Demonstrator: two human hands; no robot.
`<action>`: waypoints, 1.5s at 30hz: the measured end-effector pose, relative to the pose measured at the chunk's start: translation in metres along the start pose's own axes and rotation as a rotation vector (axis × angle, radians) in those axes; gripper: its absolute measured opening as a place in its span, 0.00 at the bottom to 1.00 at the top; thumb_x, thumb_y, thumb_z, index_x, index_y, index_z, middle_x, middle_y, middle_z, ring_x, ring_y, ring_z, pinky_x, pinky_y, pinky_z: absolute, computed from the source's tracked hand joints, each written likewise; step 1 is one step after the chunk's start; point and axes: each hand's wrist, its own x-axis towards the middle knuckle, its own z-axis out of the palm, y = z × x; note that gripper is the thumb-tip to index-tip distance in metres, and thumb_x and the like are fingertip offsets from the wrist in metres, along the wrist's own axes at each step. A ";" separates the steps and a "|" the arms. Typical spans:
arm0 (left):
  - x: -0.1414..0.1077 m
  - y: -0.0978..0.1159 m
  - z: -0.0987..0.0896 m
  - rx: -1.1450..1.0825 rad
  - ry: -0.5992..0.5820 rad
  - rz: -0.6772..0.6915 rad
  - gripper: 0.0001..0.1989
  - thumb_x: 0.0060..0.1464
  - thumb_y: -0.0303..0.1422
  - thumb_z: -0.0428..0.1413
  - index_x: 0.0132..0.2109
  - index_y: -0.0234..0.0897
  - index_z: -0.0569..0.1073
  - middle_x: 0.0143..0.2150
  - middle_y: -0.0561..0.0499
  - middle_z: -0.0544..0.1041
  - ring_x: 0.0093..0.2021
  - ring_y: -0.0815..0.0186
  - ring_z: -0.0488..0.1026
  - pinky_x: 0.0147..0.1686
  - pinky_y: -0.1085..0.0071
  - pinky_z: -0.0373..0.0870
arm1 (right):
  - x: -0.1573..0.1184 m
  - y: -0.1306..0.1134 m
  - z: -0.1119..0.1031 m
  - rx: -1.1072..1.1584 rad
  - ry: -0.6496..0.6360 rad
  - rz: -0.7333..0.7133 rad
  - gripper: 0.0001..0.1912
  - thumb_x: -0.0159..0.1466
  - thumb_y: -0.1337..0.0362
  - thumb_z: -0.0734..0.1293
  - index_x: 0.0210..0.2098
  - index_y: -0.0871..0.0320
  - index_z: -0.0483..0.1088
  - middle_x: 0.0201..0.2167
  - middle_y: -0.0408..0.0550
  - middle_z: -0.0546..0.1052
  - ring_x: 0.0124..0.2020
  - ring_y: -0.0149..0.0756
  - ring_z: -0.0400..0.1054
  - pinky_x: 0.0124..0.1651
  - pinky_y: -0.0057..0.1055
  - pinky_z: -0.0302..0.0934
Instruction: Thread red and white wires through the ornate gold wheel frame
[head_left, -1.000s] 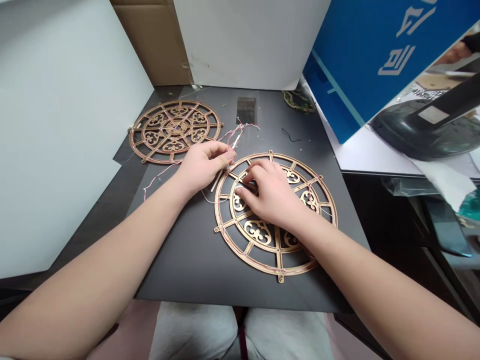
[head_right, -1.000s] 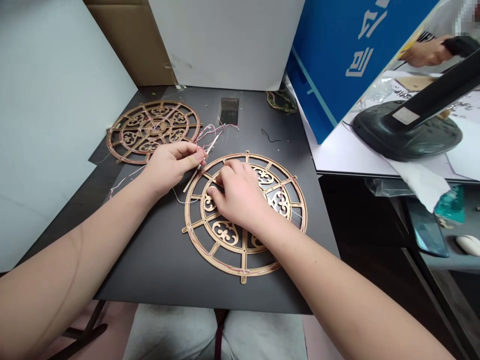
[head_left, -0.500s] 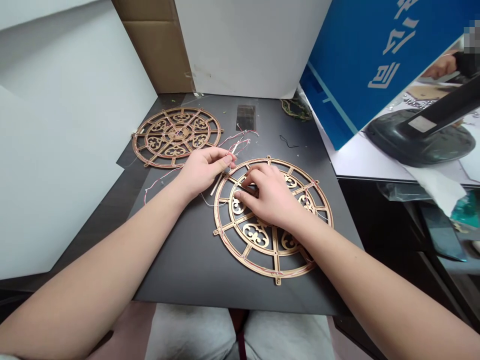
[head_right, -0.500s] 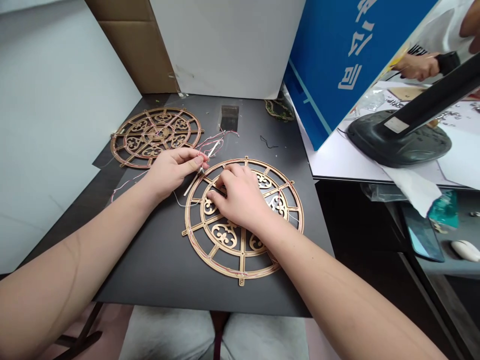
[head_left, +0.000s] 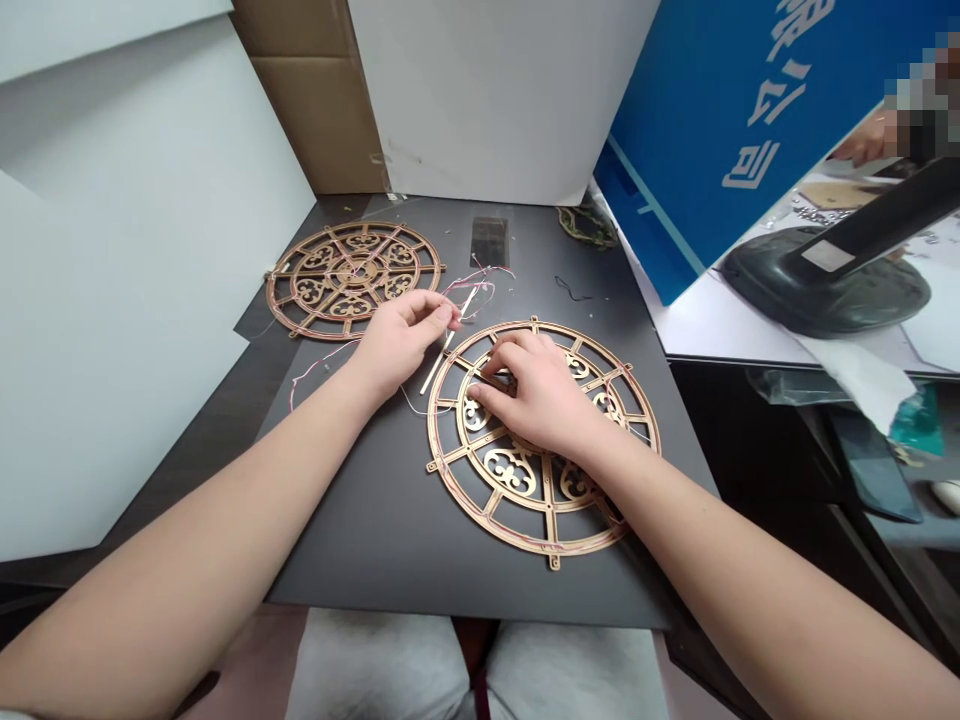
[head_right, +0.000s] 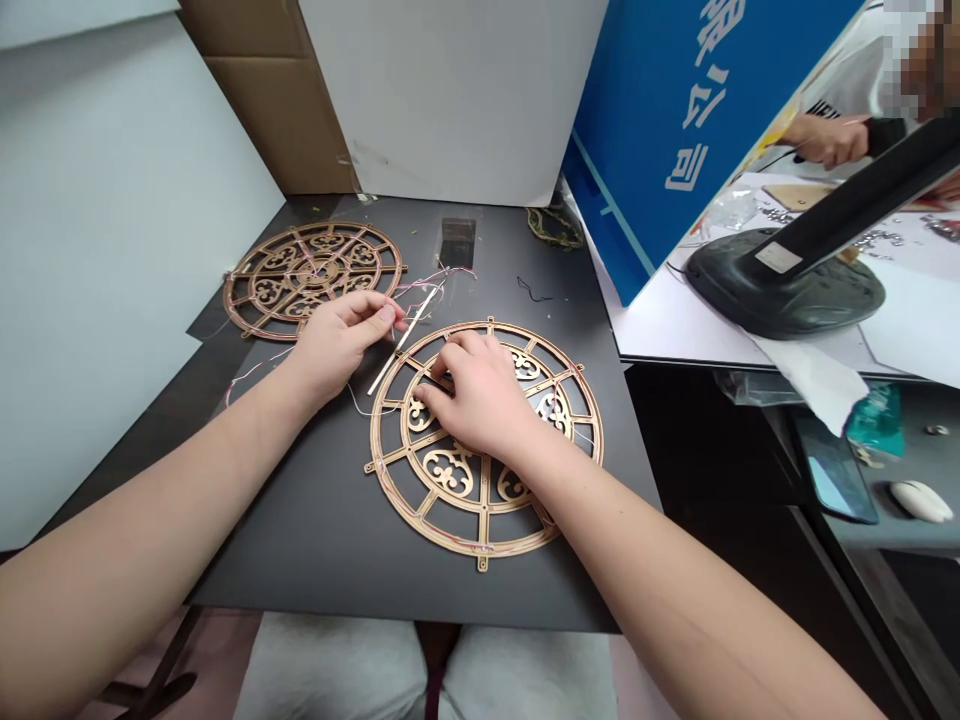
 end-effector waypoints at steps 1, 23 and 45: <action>0.001 0.001 0.000 -0.033 0.041 0.019 0.08 0.64 0.37 0.62 0.40 0.36 0.79 0.38 0.48 0.81 0.36 0.68 0.74 0.41 0.72 0.71 | 0.000 0.000 0.000 -0.001 -0.001 0.001 0.13 0.67 0.54 0.74 0.40 0.57 0.74 0.51 0.49 0.73 0.55 0.47 0.64 0.61 0.47 0.57; 0.017 0.025 -0.046 -0.160 0.541 0.048 0.13 0.64 0.43 0.60 0.41 0.39 0.68 0.37 0.52 0.75 0.33 0.70 0.73 0.39 0.65 0.73 | 0.003 0.000 -0.009 0.135 0.052 0.023 0.02 0.69 0.68 0.67 0.39 0.58 0.74 0.43 0.48 0.77 0.48 0.42 0.69 0.56 0.41 0.60; -0.002 0.028 -0.024 0.425 0.018 0.252 0.10 0.68 0.39 0.55 0.46 0.42 0.80 0.39 0.50 0.80 0.39 0.62 0.76 0.44 0.64 0.72 | 0.021 -0.016 -0.027 -0.110 0.089 -0.015 0.26 0.71 0.60 0.69 0.67 0.57 0.68 0.47 0.53 0.78 0.46 0.45 0.72 0.48 0.41 0.64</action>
